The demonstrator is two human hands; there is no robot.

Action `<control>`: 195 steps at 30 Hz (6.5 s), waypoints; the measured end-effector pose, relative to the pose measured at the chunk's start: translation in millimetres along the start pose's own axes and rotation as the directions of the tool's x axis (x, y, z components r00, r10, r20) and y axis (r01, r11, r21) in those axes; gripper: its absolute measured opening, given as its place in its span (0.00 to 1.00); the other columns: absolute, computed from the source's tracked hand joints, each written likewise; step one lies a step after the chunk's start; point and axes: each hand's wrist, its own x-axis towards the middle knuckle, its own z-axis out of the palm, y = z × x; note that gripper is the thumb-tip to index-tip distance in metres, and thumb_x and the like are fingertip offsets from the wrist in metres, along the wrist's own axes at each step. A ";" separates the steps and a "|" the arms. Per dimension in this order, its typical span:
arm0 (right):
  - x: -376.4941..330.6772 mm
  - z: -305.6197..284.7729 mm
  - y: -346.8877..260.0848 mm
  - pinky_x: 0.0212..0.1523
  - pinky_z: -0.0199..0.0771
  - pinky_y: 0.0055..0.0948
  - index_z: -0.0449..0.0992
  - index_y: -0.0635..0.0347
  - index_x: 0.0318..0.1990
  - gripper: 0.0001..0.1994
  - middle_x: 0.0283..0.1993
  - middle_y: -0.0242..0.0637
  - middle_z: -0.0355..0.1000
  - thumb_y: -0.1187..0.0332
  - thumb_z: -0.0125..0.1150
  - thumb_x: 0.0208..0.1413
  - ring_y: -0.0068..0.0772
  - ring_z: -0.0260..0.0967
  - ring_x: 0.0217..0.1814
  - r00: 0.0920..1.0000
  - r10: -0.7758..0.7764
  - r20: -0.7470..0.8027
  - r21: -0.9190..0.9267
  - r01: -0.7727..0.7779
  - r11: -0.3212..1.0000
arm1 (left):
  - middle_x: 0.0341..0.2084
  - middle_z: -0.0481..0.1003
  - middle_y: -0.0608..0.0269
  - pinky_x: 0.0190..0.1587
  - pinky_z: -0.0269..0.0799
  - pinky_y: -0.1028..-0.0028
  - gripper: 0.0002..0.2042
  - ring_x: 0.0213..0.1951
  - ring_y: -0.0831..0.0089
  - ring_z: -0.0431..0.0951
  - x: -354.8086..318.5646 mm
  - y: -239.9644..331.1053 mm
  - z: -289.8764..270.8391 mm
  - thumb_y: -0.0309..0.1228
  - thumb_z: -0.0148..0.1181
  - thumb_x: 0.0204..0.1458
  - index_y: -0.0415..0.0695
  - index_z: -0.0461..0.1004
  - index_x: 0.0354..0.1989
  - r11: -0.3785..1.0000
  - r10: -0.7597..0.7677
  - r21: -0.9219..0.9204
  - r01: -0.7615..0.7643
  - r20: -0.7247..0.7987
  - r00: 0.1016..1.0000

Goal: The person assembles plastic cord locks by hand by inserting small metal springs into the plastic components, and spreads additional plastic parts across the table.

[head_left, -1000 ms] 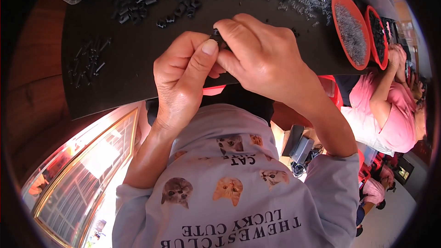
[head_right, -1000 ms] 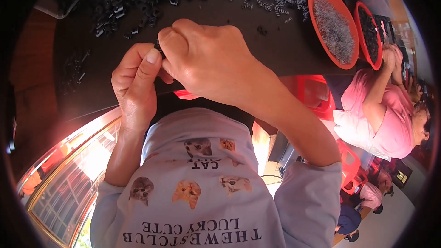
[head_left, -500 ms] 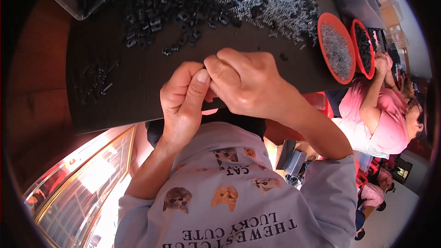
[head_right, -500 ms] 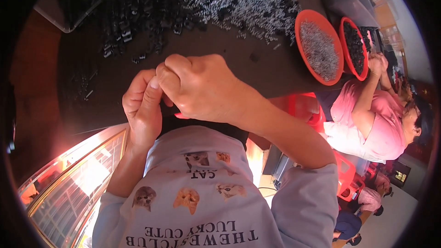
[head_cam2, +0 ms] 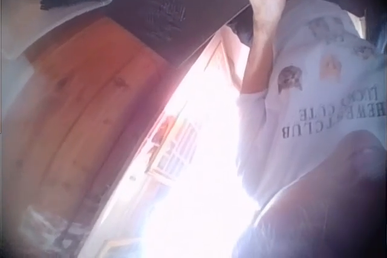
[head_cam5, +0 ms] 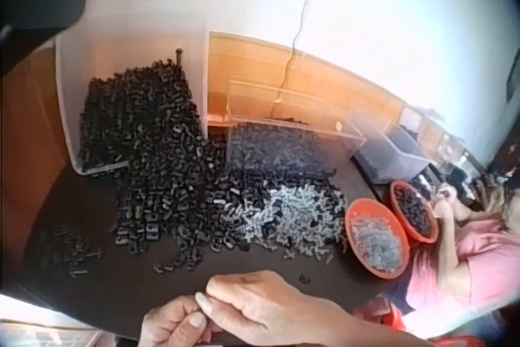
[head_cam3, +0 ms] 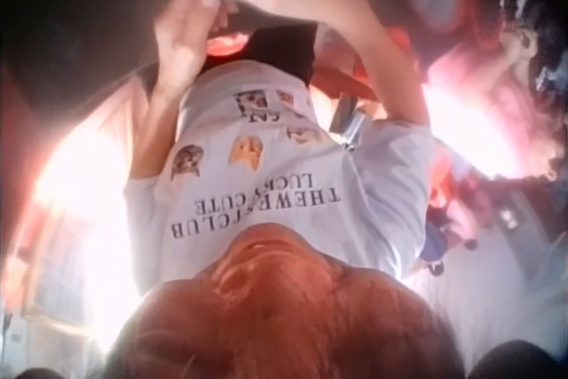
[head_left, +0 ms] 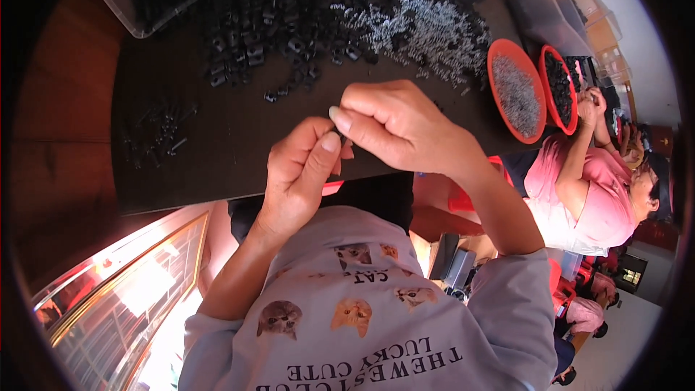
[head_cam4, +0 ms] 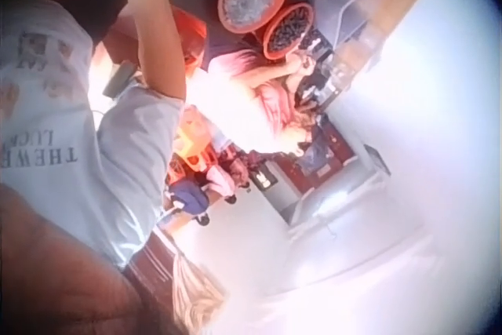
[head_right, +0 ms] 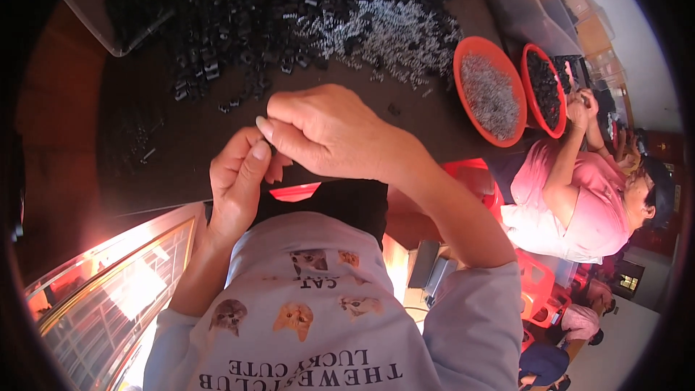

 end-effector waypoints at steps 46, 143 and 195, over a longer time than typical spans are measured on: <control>-26.4 9.6 1.7 0.19 0.69 0.29 0.75 0.64 0.38 0.20 0.30 0.36 0.68 0.68 0.75 0.34 0.32 0.69 0.21 0.936 -0.341 -0.082 -0.510 0.254 0.822 | 0.24 0.75 0.67 0.29 0.70 0.83 0.08 0.27 0.84 0.74 2.0 5.6 1.3 0.26 0.52 0.63 0.35 0.75 0.35 0.989 -0.116 -0.086 0.119 0.043 0.992; -37.7 -30.2 55.3 0.31 0.68 0.23 0.76 0.63 0.39 0.05 0.31 0.35 0.70 0.78 0.61 0.55 0.27 0.69 0.29 0.920 -0.012 -0.391 -0.364 -0.143 0.920 | 0.27 0.75 0.68 0.31 0.67 0.81 0.13 0.26 0.84 0.70 0.3 3.9 2.0 0.37 0.51 0.66 0.40 0.74 0.34 0.994 -0.052 0.102 0.050 0.018 0.998; -20.9 -11.5 4.1 0.24 0.65 0.28 0.75 0.64 0.33 0.05 0.23 0.37 0.70 0.72 0.61 0.57 0.27 0.67 0.22 0.986 0.145 -0.079 0.241 -0.123 0.963 | 0.21 0.66 0.57 0.25 0.64 0.69 0.09 0.21 0.64 0.67 11.2 5.2 6.4 0.29 0.59 0.59 0.36 0.71 0.33 0.899 0.077 0.415 -0.140 0.165 0.983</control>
